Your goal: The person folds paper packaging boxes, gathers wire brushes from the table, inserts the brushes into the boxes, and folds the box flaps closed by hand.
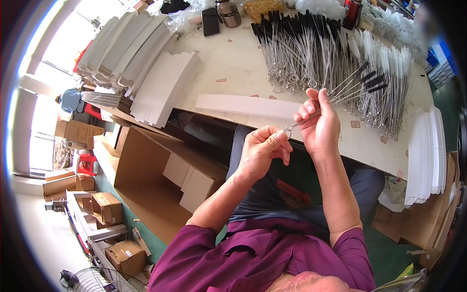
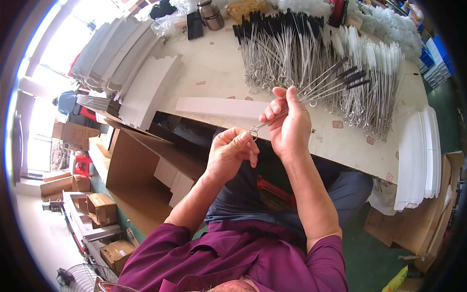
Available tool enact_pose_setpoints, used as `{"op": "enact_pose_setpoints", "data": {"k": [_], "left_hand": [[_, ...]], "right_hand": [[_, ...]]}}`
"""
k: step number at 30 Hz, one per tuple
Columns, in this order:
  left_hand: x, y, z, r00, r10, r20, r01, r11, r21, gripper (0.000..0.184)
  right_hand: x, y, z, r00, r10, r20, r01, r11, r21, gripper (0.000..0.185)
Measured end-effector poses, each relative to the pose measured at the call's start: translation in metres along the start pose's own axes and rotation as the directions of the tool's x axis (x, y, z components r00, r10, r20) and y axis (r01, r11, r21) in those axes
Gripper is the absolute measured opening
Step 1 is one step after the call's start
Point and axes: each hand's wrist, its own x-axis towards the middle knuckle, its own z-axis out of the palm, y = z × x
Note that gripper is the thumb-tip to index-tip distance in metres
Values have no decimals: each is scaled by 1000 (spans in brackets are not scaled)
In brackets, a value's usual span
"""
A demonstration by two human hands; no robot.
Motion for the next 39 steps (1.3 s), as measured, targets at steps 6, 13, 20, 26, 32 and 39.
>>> {"op": "enact_pose_setpoints", "data": {"k": [6,13,20,26,32,39], "left_hand": [[-5,-3,9,967,252,-34,-240,950,200,18],[5,4,-10,985,167,43,-160,979,-130,17],[10,6,-7,983,182,9,-178,972,-155,22],[14,9,-10,990,130,-62,-138,979,-149,25],[12,2,-14,999,1,-46,-9,984,-180,30],[1,-5,1,964,235,128,-254,954,160,22]], "right_hand": [[-5,3,-9,995,-37,91,40,999,-32,40],[-25,3,-23,994,-32,102,42,995,-88,34],[-51,14,-32,991,13,130,-7,999,-39,35],[-69,31,-39,994,35,102,-28,997,-71,34],[-66,25,-41,986,-137,93,155,961,-231,35],[-58,10,-52,986,162,-25,-161,986,31,38]]}}
